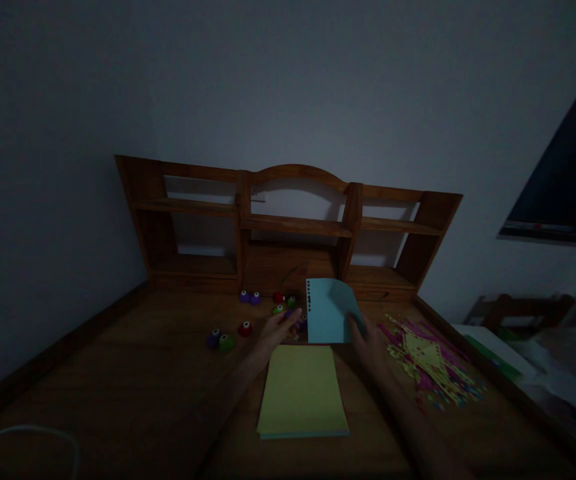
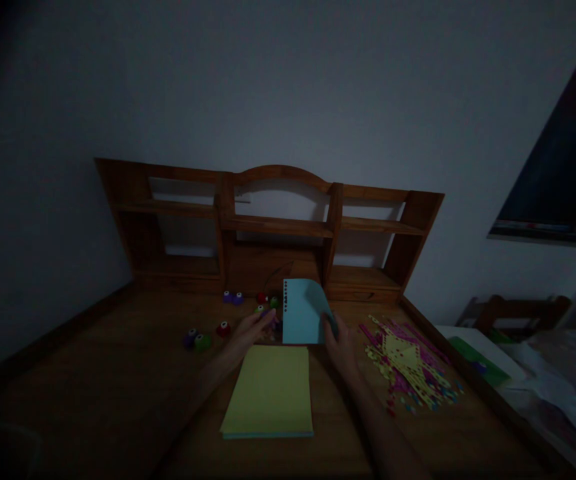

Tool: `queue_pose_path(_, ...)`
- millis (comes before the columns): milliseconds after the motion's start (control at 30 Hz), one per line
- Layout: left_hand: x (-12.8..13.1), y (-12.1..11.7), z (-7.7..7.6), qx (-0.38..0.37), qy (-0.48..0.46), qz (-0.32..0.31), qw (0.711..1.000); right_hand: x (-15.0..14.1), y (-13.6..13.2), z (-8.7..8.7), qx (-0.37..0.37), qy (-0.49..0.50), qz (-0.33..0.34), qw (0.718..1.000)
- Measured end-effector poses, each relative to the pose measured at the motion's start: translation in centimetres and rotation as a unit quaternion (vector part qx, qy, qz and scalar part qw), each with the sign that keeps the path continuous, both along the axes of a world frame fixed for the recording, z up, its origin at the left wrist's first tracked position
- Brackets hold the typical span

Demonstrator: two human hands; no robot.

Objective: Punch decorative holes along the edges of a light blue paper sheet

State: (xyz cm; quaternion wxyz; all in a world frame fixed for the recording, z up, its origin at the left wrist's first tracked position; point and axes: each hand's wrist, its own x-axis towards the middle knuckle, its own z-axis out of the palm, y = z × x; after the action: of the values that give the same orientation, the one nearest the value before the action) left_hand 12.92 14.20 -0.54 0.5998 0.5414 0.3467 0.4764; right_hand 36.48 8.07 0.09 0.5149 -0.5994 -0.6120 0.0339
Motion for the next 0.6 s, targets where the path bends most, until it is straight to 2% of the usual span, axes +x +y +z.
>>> queue_pose_path(167, 0.4, 0.7, -0.6, -0.029, -0.06, 0.017, 0.998, 0.2, 0.3, -0.3, 0.0, 0.005, 0.008, 1.0)
queue_pose_path(300, 0.4, 1.0, -0.8, -0.004, -0.071, 0.015, 0.997, 0.3, 0.2, -0.2, -0.005, -0.013, -0.014, 1.0)
queue_pose_path(433, 0.2, 1.0, -0.9, 0.023, -0.06, 0.022, 0.998, 0.2, 0.1, -0.1, -0.003, -0.006, -0.001, 1.0)
queue_pose_path(600, 0.2, 1.2, -0.9, 0.013, -0.034, 0.04, 0.999, 0.1, -0.1, 0.1, 0.006, 0.002, 0.013, 1.0)
